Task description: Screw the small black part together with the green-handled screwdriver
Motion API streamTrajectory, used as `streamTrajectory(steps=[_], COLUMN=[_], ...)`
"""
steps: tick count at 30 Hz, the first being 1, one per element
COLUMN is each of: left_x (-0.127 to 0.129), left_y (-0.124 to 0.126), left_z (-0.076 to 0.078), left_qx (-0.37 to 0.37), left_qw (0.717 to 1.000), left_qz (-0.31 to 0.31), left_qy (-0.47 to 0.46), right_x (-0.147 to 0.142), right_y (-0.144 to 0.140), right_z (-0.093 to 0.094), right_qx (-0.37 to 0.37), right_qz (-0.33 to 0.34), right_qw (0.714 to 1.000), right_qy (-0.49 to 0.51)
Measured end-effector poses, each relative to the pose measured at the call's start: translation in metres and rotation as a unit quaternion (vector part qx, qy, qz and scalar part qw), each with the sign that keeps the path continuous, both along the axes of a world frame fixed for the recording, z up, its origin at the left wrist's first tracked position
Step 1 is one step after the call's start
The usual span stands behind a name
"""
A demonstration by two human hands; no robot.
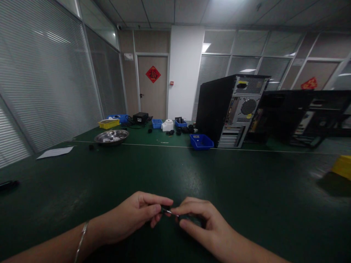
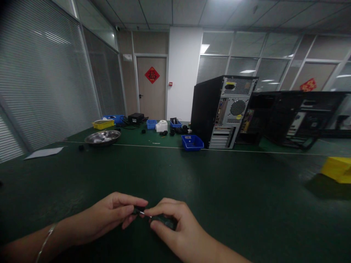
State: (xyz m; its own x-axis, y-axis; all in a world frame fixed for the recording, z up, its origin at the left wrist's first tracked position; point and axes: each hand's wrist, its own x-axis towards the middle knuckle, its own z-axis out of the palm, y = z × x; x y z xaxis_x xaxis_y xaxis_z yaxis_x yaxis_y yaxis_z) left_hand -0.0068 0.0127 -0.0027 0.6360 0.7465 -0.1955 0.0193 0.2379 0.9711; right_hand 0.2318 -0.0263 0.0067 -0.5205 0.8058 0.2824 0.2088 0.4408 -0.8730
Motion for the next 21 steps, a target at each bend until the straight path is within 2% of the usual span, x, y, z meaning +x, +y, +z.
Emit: streamTrajectory(steps=[5, 9, 12, 14, 18, 21], left_x=[-0.001, 0.0, -0.001, -0.002, 0.0, 0.002], left_y=[0.004, 0.003, 0.0, -0.003, -0.008, -0.011], left_z=[-0.005, -0.005, -0.001, 0.003, 0.01, 0.012], left_qx=[0.055, 0.1, 0.153, 0.216, 0.348, 0.379], left_qw=[0.998, 0.995, 0.985, 0.966, 0.909, 0.89], left_qz=[-0.004, -0.014, -0.028, -0.046, -0.091, -0.106], left_qy=[0.007, 0.021, 0.075, 0.134, 0.208, 0.232], right_x=[0.001, 0.0, 0.0, 0.001, 0.001, 0.0], right_y=[0.0, 0.004, 0.005, 0.004, 0.004, 0.003], right_z=[-0.002, -0.003, -0.004, -0.004, -0.004, -0.004], right_qx=[0.004, 0.006, -0.004, -0.01, -0.007, -0.006], right_qz=[-0.002, -0.045, -0.067, -0.068, -0.059, -0.064], right_qw=[1.0, 0.999, 0.998, 0.998, 0.998, 0.998], right_qy=[0.0, 0.004, 0.004, 0.009, 0.012, 0.009])
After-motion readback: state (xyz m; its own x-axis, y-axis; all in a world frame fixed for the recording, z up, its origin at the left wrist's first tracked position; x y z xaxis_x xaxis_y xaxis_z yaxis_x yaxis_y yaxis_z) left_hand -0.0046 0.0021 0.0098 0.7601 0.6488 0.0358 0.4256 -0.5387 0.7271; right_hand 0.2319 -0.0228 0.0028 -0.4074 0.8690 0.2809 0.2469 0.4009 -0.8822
